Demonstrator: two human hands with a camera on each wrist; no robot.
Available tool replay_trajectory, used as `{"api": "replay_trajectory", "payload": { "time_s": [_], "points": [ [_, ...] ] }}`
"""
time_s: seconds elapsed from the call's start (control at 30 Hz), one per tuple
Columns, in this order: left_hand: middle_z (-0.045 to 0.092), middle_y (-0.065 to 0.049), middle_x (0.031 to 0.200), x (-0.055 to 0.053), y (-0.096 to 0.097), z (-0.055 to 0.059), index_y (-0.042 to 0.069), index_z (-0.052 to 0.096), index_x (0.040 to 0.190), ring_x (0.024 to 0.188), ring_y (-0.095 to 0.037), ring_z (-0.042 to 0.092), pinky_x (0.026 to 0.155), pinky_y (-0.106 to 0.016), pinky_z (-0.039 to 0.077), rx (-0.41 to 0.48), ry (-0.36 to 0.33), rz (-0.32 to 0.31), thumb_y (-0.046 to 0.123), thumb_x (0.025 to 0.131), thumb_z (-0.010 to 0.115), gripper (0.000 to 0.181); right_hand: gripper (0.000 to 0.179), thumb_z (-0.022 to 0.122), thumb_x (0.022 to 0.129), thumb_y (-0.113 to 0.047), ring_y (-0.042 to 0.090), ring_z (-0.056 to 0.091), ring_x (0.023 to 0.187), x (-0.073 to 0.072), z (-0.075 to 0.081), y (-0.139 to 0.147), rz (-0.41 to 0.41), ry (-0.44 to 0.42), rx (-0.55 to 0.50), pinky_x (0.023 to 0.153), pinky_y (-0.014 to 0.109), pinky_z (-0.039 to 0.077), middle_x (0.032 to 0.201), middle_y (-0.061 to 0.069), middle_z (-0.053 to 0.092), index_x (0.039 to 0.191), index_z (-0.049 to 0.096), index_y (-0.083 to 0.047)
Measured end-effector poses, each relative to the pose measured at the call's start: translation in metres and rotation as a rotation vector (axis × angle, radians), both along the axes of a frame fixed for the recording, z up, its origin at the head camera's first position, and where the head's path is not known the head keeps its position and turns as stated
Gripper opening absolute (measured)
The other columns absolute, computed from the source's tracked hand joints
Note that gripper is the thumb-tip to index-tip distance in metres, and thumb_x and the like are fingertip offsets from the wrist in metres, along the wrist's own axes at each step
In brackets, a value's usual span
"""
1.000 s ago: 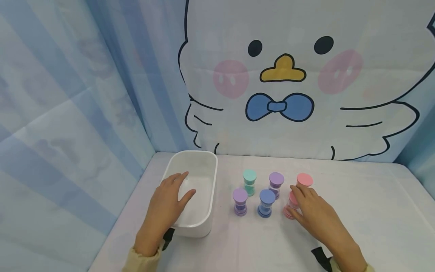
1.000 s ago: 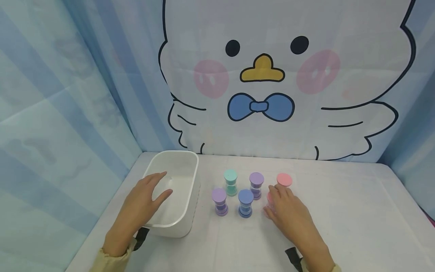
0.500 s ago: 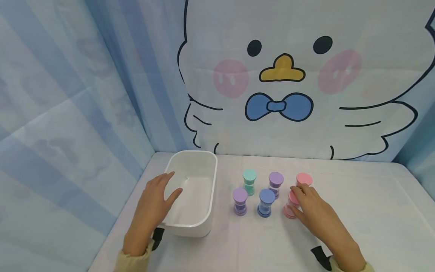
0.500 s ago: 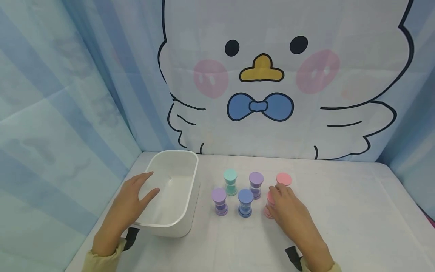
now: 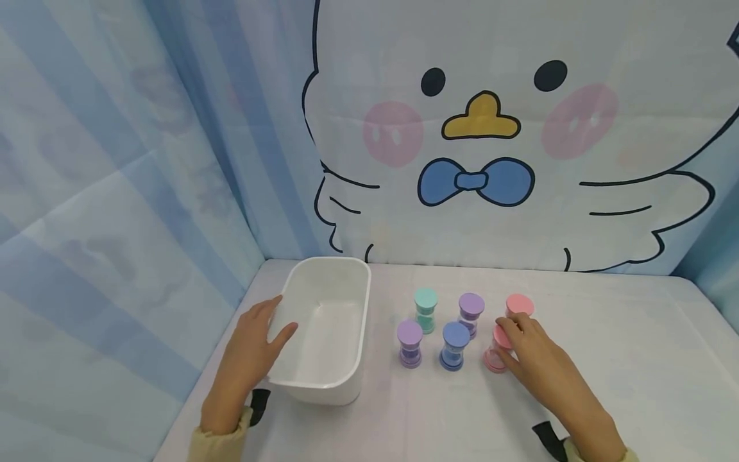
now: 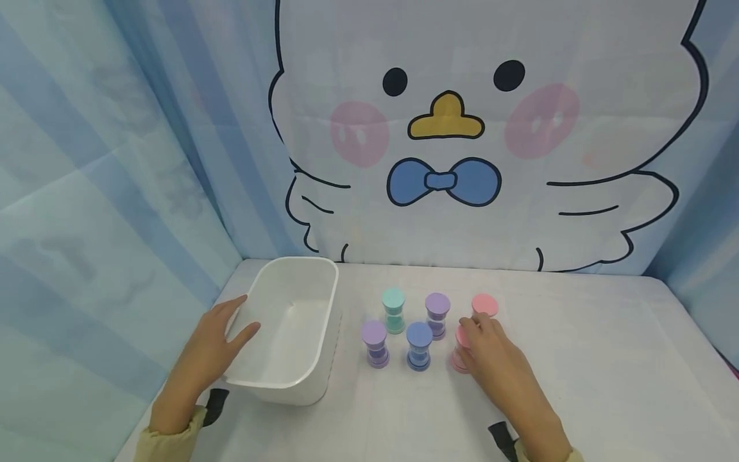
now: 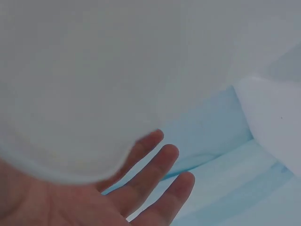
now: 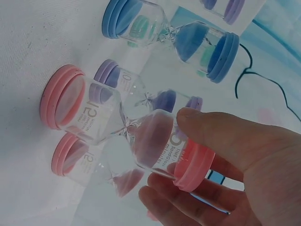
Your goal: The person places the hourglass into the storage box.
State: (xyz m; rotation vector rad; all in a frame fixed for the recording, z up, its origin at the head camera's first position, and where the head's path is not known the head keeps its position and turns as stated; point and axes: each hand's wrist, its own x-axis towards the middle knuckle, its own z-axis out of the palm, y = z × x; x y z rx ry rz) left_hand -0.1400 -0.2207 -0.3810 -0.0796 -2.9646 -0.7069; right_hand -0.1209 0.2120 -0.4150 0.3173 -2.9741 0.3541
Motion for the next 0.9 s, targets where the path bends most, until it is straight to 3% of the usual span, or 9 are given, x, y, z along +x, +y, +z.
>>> {"api": "replay_trajectory", "payload": {
  "time_s": [0.13,0.3,0.53,0.9],
  "points": [
    [0.036,-0.026,0.153,0.000,-0.007,-0.002,0.000,0.033,0.151,0.139,-0.045,0.036,0.109,-0.062,0.035,0.049,-0.076,0.020,0.039,0.099,0.060,0.071,0.055,0.085,0.078,-0.018,0.033,0.056,0.105,-0.001,-0.001,0.000,0.001,0.009,-0.005,0.085,0.051,0.056,0.119,0.019,0.056,0.124,0.059,0.001],
    [0.040,-0.026,0.150,0.000,-0.012,-0.002,0.003,0.031,0.153,0.133,-0.044,0.045,0.104,-0.060,0.042,0.092,-0.131,0.033,0.042,0.100,0.058,0.071,0.054,0.085,0.078,-0.017,0.031,0.056,0.104,-0.002,-0.002,0.000,0.002,0.023,-0.013,0.086,0.050,0.056,0.118,0.018,0.057,0.123,0.060,0.001],
    [0.044,-0.023,0.148,-0.001,-0.020,-0.004,0.003,0.038,0.149,0.127,-0.041,0.053,0.099,-0.052,0.050,0.190,-0.103,0.001,0.031,0.102,0.056,0.058,0.054,0.085,0.078,-0.017,0.030,0.059,0.103,-0.002,-0.004,0.001,0.010,0.023,-0.044,0.088,0.049,0.055,0.116,0.017,0.058,0.123,0.061,0.000],
    [0.060,-0.022,0.129,-0.008,-0.030,-0.012,0.008,0.048,0.143,0.114,-0.038,0.061,0.087,-0.047,0.057,0.315,-0.098,-0.020,0.031,0.101,0.059,0.049,0.056,0.085,0.079,-0.019,0.034,0.061,0.108,-0.003,-0.004,0.003,0.001,0.012,-0.056,0.090,0.051,0.054,0.121,0.020,0.059,0.125,0.059,0.000]
  ]
}}
